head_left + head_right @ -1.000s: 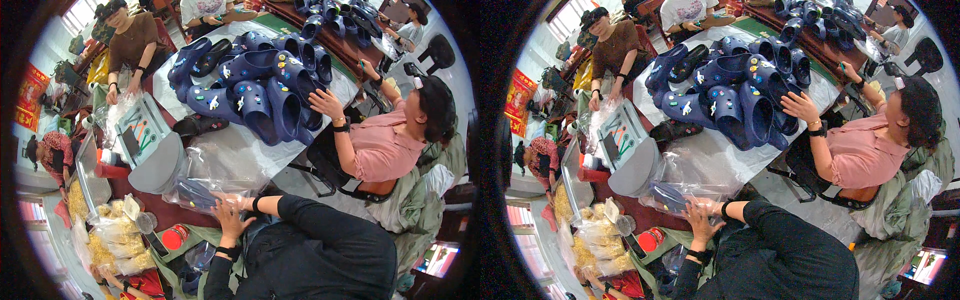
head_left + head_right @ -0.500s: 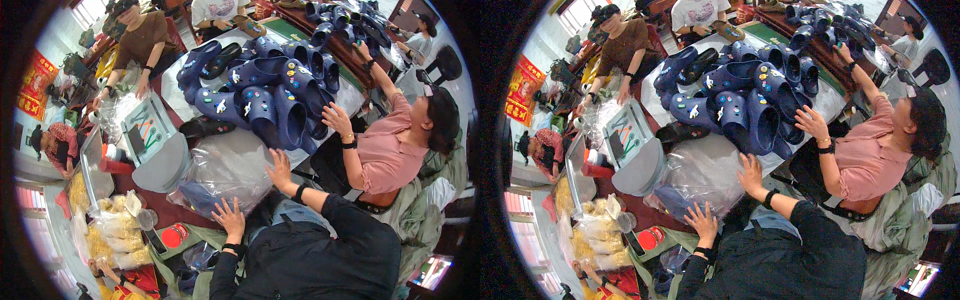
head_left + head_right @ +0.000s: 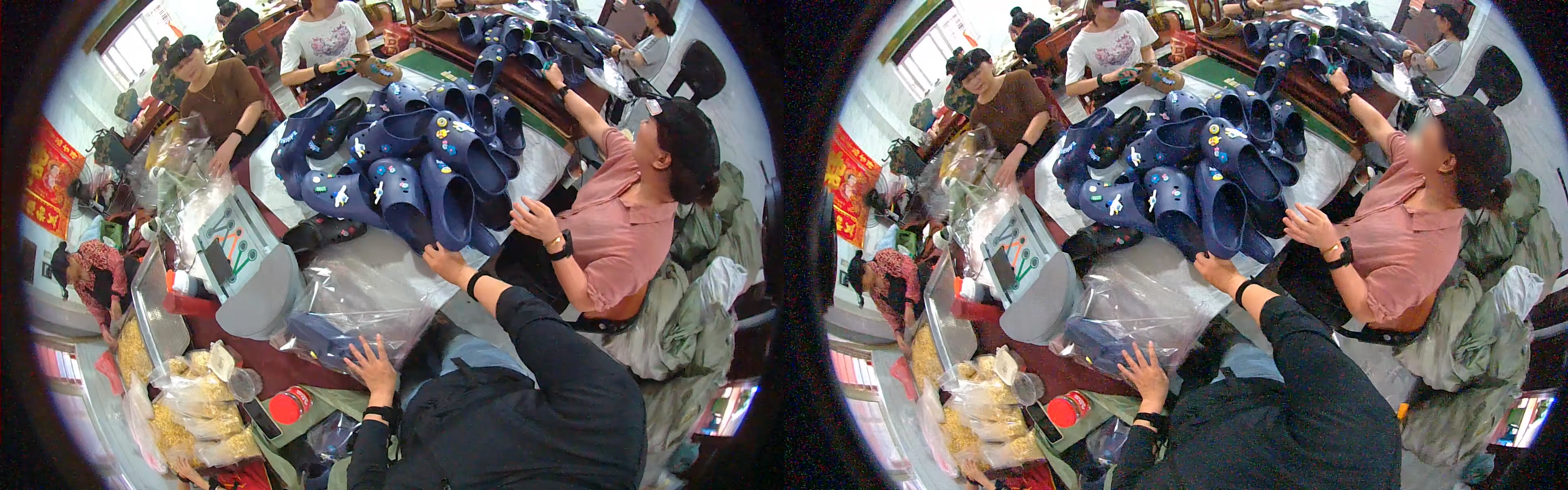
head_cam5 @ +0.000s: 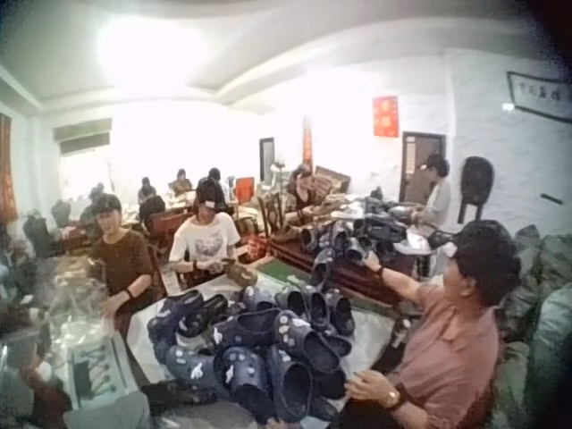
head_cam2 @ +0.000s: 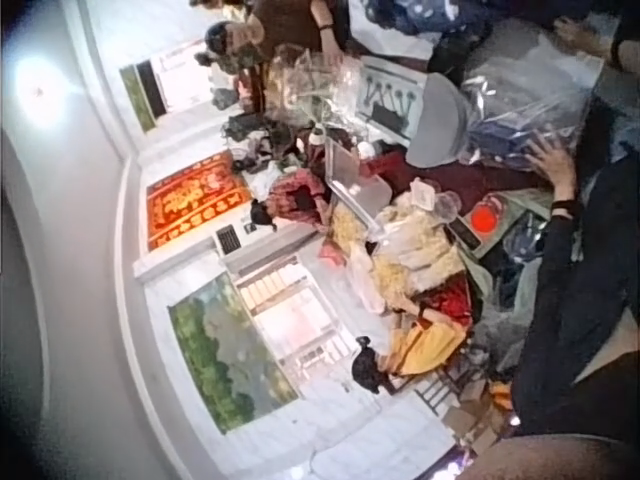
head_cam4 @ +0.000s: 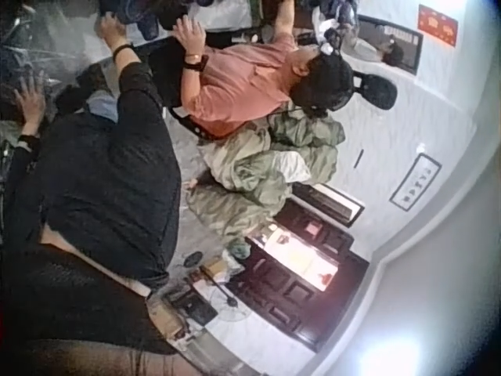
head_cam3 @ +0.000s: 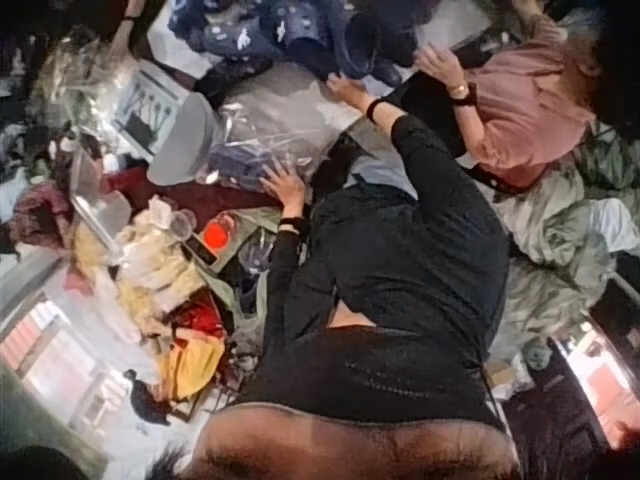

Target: The recorder places blue clog shoes into plastic bags and then into a larger green bag.

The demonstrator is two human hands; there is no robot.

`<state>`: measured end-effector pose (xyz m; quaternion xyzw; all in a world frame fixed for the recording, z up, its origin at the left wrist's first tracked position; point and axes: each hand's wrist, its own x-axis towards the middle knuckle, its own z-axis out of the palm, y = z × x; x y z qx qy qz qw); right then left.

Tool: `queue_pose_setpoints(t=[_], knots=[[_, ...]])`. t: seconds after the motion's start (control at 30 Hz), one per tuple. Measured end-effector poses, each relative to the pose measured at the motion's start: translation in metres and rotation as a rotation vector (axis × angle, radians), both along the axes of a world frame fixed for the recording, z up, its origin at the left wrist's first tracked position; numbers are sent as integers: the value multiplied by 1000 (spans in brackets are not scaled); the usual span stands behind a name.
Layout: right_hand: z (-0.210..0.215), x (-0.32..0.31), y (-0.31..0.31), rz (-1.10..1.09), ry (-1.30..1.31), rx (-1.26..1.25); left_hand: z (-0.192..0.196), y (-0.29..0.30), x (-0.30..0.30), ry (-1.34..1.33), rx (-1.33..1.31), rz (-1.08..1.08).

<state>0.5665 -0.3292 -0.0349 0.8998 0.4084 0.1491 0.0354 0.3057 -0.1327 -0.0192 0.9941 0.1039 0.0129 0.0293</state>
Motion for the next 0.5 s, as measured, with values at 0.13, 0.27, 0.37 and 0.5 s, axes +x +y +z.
queue_pose_setpoints(t=[0.13, 0.27, 0.37, 0.5], knots=[[43, -16, 32, 8, 165, 369, -7, 5, -5, -8, 45, -12], [78, -26, 48, -108, 350, 876, 0, 5, -7, 34, 1, -46], [94, -31, 46, -293, 448, 1066, -4, 6, -2, 53, 6, -65], [136, -64, 0, -328, 488, 1106, -6, 9, 4, -10, -8, -66]])
